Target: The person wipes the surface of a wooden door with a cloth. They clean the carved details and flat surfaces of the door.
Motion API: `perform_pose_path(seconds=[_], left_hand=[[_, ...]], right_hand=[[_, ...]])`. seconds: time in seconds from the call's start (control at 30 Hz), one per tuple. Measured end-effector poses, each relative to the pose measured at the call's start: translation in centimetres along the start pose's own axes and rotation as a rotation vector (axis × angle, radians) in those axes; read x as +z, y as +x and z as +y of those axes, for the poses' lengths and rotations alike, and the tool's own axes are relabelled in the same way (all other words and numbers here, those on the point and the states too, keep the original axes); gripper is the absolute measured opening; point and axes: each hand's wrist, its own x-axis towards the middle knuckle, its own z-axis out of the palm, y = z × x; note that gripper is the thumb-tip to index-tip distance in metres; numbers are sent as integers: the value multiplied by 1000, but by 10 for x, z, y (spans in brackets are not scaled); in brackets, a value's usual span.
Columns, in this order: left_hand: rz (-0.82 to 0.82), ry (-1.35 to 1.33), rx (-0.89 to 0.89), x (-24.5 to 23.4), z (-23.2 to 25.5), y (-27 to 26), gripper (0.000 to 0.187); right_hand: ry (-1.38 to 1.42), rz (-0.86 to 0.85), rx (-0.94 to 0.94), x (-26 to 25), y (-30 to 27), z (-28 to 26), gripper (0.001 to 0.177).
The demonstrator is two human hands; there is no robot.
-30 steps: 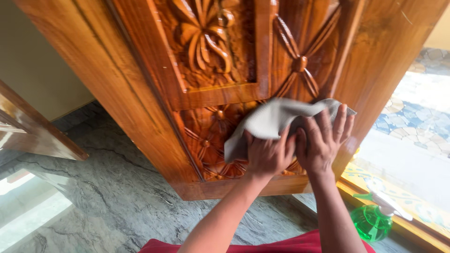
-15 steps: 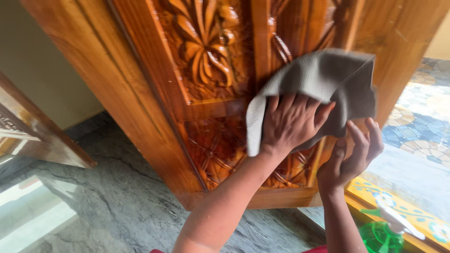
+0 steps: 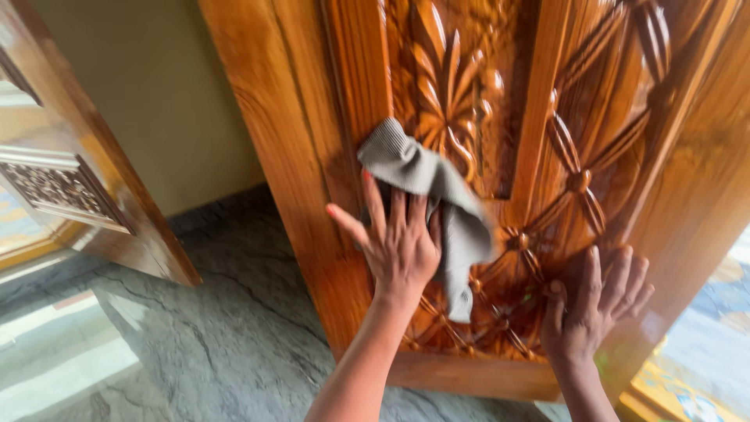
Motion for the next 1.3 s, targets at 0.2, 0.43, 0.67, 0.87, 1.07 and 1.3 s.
perform_pose_path(seconds=[0.2, 0.43, 0.67, 0.87, 1.07, 1.3], left_hand=[[-101, 196, -35, -16, 16, 21, 47], [-181, -104, -18, -7, 52, 111, 79], [46, 84, 64, -1, 72, 160, 62], [31, -284, 341, 12, 43, 135, 58], [-29, -289, 744, 8, -18, 130, 48], [-89, -190, 746, 4, -11, 159, 78]], right_hand=[[-4, 22, 18, 0, -2, -7, 62], [-6, 14, 35, -7, 2, -11, 64], [7, 10, 47, -15, 6, -14, 60], [13, 10, 46, -19, 7, -17, 59], [24, 6, 55, -21, 9, -19, 59], [19, 4, 55, -18, 4, -15, 61]])
